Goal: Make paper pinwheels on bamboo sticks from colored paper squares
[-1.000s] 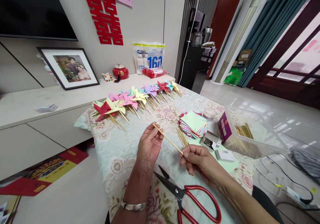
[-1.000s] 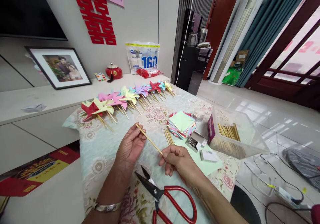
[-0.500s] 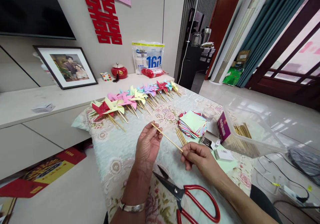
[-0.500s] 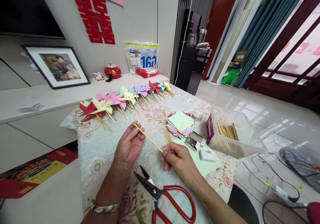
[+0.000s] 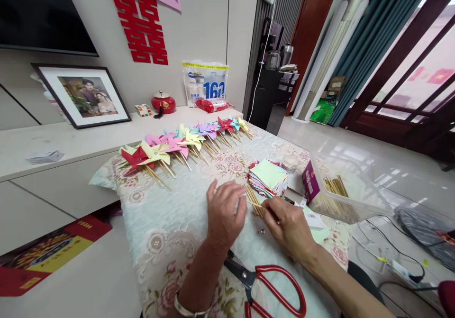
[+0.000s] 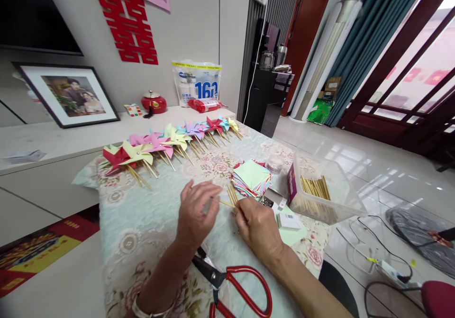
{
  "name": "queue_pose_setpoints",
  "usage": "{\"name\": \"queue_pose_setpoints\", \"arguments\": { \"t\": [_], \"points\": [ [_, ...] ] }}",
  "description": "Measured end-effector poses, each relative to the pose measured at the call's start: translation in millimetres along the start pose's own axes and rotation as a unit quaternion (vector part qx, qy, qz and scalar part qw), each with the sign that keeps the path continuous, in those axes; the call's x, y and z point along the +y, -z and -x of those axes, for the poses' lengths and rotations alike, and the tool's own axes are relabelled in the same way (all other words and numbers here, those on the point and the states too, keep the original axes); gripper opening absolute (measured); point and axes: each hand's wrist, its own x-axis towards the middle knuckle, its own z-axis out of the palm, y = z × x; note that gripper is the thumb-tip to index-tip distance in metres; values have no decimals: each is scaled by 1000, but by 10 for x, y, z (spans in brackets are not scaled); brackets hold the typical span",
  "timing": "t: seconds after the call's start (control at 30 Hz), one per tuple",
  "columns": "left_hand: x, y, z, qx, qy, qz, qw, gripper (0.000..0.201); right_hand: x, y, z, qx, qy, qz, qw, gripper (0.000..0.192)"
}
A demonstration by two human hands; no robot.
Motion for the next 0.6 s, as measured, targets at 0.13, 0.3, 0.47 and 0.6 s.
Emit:
{"name": "queue_pose_setpoints", "arguments": {
  "t": [0.13,0.3,0.47,0.6],
  "points": [
    [79,-56,50,-90,-68,26,993,17,72,7,-26,-8,36,26,999,19],
    [50,-95,86,-128,55,45,989,17,-64,169,16,-26,-45,10,999,13],
    [15,-90,60,-148,243,30,958,15,-281,274,510,-279,-44,-2,959,12],
    [13,-74,36,-152,310,20,938,13,-152,113,1067,-276,10,45,960,20]
  ]
}}
